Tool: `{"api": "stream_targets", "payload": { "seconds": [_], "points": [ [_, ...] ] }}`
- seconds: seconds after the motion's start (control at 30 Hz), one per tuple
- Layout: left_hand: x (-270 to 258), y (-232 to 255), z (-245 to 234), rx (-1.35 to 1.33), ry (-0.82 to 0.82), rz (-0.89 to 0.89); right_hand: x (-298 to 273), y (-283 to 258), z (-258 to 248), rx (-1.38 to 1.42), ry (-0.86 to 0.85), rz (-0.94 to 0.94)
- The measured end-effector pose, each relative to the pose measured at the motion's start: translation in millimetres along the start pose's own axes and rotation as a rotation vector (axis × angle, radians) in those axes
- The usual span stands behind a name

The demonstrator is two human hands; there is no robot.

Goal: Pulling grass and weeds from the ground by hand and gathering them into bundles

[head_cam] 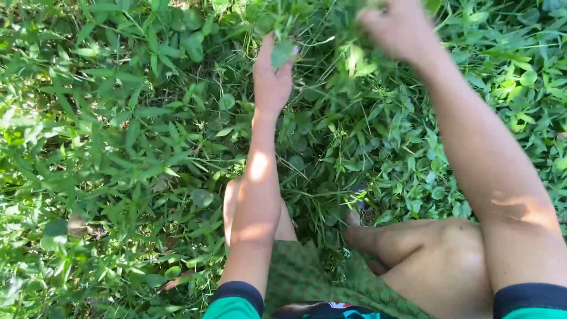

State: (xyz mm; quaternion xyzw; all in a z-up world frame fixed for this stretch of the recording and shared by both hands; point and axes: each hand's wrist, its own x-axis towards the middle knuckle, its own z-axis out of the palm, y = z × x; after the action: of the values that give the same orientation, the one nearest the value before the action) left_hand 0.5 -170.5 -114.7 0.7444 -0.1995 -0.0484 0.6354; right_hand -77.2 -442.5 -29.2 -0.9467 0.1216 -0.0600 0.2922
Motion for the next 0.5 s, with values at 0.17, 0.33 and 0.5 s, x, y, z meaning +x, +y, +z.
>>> {"api": "stream_targets", "payload": {
  "seconds": [0.17, 0.33, 0.5],
  "points": [
    [-1.1, 51.6, -59.2, -0.2, -0.289, -0.138, 16.5, -86.9, 68.9, 0.087, -0.251, -0.219],
    [-8.6, 32.5, -92.8, -0.186, -0.066, 0.087, 12.0, -173.1, 84.6, 0.891, -0.625, 0.082],
    [-7.8, -0.5, -111.3, -0.485, 0.096, -0.023, 14.6, -199.7, 67.7, 0.284, -0.423, -0.46]
  ]
}}
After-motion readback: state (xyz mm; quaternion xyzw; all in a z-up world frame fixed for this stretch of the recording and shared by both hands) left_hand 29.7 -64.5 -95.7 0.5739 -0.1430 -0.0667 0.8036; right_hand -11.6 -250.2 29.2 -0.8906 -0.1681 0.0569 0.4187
